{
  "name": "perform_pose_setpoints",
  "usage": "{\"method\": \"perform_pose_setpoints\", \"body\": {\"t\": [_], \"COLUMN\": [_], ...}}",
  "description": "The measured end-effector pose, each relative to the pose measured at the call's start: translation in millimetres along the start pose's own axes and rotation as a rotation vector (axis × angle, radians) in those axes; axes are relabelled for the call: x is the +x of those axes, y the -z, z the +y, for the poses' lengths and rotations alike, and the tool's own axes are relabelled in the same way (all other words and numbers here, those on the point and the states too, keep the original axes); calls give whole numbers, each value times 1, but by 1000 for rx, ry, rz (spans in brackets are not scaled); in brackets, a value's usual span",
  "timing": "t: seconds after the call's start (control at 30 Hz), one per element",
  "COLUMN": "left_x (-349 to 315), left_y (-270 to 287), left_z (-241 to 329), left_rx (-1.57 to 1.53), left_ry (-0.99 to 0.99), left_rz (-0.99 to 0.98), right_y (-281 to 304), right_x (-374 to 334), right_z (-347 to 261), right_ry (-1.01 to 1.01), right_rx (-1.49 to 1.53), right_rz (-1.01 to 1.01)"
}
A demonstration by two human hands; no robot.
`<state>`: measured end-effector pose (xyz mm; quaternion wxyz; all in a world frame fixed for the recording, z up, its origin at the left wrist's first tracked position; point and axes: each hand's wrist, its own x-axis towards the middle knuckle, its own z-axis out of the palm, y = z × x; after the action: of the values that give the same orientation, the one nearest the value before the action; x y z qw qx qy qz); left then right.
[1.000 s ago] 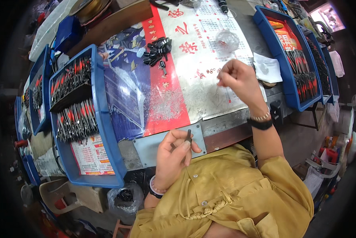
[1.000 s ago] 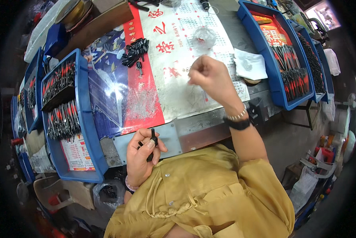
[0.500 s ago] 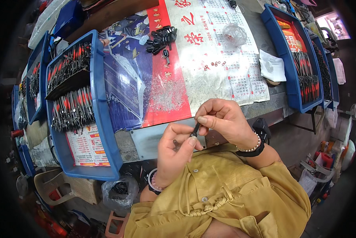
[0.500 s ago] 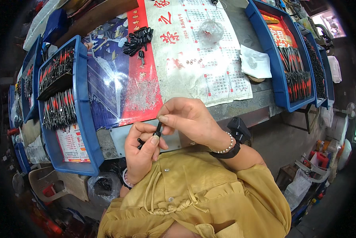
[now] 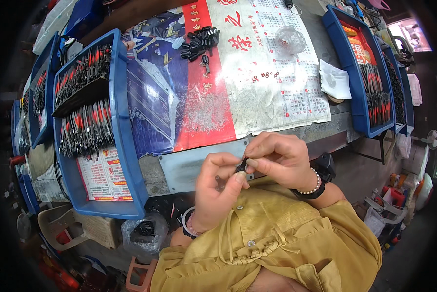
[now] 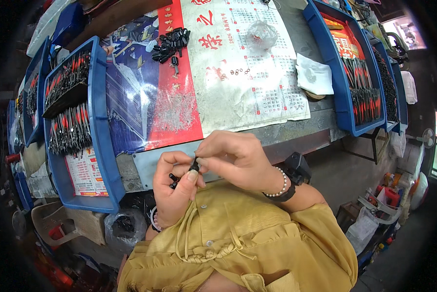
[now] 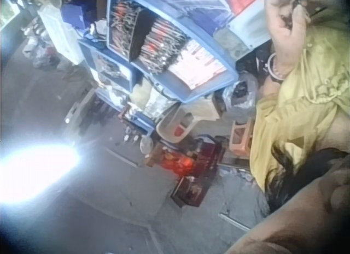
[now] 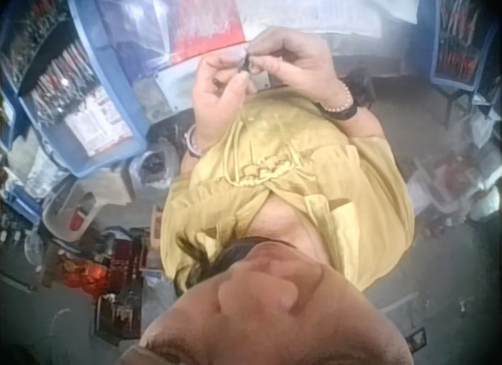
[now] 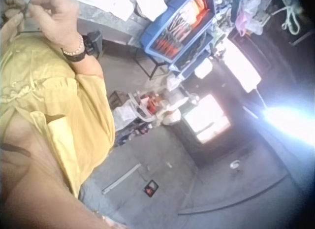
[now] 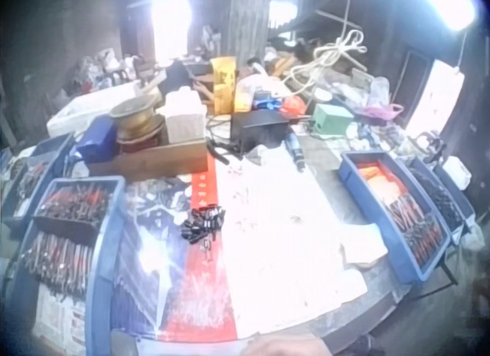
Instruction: The person repeatedly picks small black plastic key housing parts and tiny metal rings from a workbench, inserts the rings into the housings, and places the assembled units back on the table. The process is repeated continuously throughout the clip.
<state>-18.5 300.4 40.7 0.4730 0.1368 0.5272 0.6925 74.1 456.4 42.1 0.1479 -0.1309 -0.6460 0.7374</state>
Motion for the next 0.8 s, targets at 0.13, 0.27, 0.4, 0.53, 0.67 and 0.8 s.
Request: {"method": "perform_pose_setpoints", "body": {"t": [0.13, 0.27, 0.4, 0.53, 0.67, 0.8], "left_x": [-4, -2, -3, -1, 2, 3], "left_y": [3, 3, 2, 1, 2, 4], "left_z": [-4, -13, -15, -13, -10, -10], "left_rx": [156, 171, 112, 25, 7, 23], "left_ry": [-49, -150, -142, -120, -105, -121], "left_rz": [-22, 13, 50, 78, 92, 92], "right_y": [-5, -12, -9, -6, -12, -13], "right_x": [-3, -2, -1, 4, 7, 9], "right_z": [3, 10, 14, 13, 12, 13], "right_ry": [241, 350, 321, 241, 302, 329], "right_rx": [-255, -335, -331, -246, -339, -376], "right_rz": [19, 62, 21, 20, 108, 109]}}
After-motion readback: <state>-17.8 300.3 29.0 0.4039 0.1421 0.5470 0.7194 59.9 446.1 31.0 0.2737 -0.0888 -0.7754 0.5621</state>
